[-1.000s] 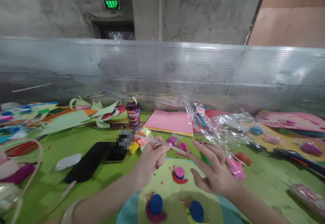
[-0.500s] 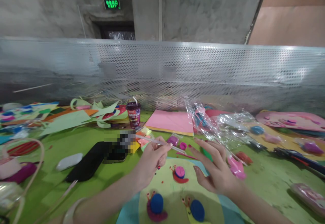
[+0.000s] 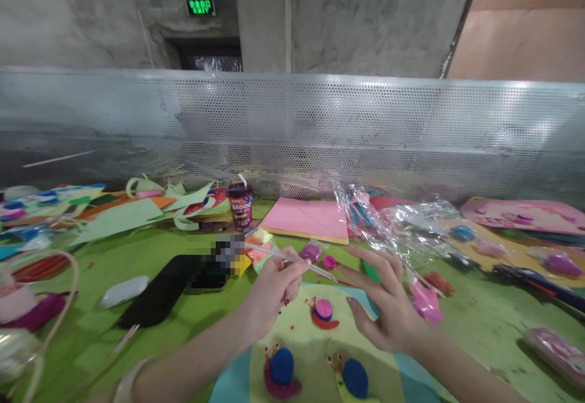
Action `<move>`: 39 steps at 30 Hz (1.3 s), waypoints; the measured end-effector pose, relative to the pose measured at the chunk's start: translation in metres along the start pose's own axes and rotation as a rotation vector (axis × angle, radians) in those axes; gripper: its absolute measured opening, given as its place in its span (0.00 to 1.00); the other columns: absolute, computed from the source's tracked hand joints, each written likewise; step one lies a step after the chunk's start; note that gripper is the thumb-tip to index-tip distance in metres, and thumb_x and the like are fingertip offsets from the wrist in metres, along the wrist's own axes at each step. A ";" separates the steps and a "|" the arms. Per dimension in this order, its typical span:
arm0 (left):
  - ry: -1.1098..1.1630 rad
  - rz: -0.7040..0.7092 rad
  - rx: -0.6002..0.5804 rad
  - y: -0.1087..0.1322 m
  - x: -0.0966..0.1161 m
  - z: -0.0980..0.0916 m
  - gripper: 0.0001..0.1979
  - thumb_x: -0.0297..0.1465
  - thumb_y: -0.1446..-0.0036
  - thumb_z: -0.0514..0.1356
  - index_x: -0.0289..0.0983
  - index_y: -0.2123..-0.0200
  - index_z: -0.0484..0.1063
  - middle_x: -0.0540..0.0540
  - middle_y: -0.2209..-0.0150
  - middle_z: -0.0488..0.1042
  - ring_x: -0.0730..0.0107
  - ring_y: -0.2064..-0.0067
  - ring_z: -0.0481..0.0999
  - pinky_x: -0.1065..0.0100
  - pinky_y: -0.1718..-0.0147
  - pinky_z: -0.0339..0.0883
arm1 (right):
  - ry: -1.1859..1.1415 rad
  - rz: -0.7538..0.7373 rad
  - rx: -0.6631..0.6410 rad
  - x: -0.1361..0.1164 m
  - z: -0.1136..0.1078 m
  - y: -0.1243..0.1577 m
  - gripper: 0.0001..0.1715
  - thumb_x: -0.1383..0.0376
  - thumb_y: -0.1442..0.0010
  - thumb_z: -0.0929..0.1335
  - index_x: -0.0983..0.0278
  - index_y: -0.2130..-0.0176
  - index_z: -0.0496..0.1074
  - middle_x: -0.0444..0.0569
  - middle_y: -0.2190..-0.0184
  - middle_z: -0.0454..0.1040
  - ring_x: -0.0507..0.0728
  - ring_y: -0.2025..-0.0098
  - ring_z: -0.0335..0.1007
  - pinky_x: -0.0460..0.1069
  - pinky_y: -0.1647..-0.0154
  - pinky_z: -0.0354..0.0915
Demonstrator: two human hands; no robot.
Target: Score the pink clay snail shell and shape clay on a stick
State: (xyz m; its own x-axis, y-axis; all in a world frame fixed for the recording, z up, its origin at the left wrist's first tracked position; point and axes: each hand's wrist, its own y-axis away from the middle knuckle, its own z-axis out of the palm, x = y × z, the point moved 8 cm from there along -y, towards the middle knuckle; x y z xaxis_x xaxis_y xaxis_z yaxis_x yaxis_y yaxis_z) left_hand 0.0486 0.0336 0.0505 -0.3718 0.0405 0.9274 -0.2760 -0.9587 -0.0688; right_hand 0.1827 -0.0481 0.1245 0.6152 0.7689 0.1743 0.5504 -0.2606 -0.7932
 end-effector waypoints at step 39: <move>-0.049 -0.036 0.012 0.002 -0.006 0.000 0.14 0.33 0.50 0.59 0.38 0.78 0.54 0.61 0.90 0.51 0.83 0.86 0.46 0.73 0.84 0.39 | -0.162 -0.018 -0.101 0.001 0.009 0.006 0.29 0.73 0.47 0.62 0.64 0.45 0.62 0.55 0.44 0.57 0.65 0.47 0.54 0.61 0.53 0.60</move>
State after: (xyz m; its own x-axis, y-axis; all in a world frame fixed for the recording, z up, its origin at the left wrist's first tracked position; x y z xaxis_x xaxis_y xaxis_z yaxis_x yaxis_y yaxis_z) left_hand 0.0500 0.0320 0.0446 -0.3175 0.0618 0.9462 -0.2781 -0.9601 -0.0306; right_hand 0.1812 -0.0438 0.1148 0.5099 0.8560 0.0852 0.6196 -0.2968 -0.7266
